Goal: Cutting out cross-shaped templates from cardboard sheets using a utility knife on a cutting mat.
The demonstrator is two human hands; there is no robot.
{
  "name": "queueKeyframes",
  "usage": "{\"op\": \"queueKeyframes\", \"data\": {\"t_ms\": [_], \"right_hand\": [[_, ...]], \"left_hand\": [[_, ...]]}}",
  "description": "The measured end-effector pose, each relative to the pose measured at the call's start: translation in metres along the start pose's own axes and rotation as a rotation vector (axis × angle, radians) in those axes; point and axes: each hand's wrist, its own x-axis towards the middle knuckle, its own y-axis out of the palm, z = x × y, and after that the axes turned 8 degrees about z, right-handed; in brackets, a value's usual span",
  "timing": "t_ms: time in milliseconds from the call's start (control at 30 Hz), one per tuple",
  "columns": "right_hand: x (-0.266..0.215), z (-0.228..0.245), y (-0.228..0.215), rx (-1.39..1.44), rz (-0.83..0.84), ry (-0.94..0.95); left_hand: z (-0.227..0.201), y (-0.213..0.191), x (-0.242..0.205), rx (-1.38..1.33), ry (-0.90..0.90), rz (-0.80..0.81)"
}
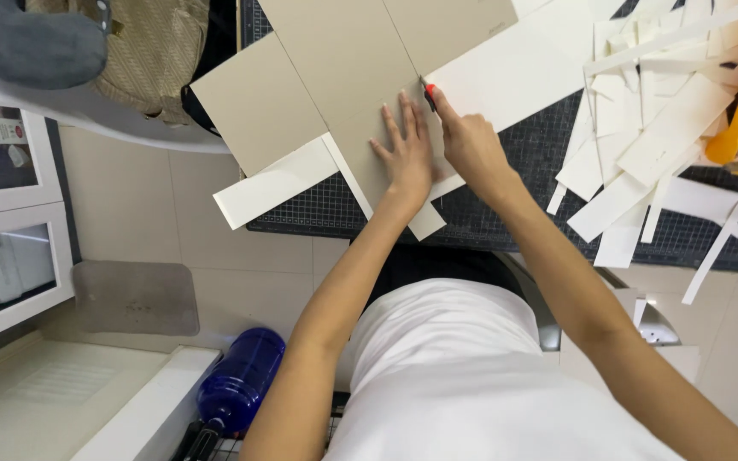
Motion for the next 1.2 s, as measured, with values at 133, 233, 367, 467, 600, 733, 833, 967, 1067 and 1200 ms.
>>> {"op": "queueKeyframes", "data": {"t_ms": [133,233,367,467,600,733,833,967,1067,1200], "right_hand": [[-0.012,0.009,-0.027,0.116,0.11,-0.095],[-0.046,0.005,-0.028,0.106,0.186,-0.009],[-0.11,-0.003,-0.028,0.059,0.225,-0.006],[-0.154,-0.002,-0.036,0.059,0.335,0.081],[-0.182,-0.005,-0.058,0.06,0.486,0.186],[-0.117,-0.006,-0.102,0.181,0.517,0.203],[-0.082,-0.004,-0.072,0.325,-0.013,-0.029],[-0.072,-0.035,-0.049,0.265,-0.012,0.019],[-0.08,-0.065,-0.05,0.251,-0.158,0.15],[-0.087,-0.103,-0.066,0.463,-0.259,0.333]], "left_hand": [[-0.008,-0.032,-0.028,0.219,-0.093,-0.01],[-0.007,-0.032,-0.029,0.316,-0.117,-0.166],[-0.007,-0.044,-0.03,0.208,-0.072,0.013],[-0.005,-0.046,-0.025,0.169,-0.059,0.101],[-0.005,-0.051,-0.026,0.141,-0.053,0.138],[-0.006,-0.058,-0.03,0.204,-0.052,0.11],[0.0,-0.045,-0.038,0.25,-0.039,-0.022],[0.006,-0.047,-0.04,0.178,0.102,-0.004],[0.005,-0.062,-0.047,0.118,0.167,0.072],[0.006,-0.056,-0.037,0.243,0.207,0.141]]}}
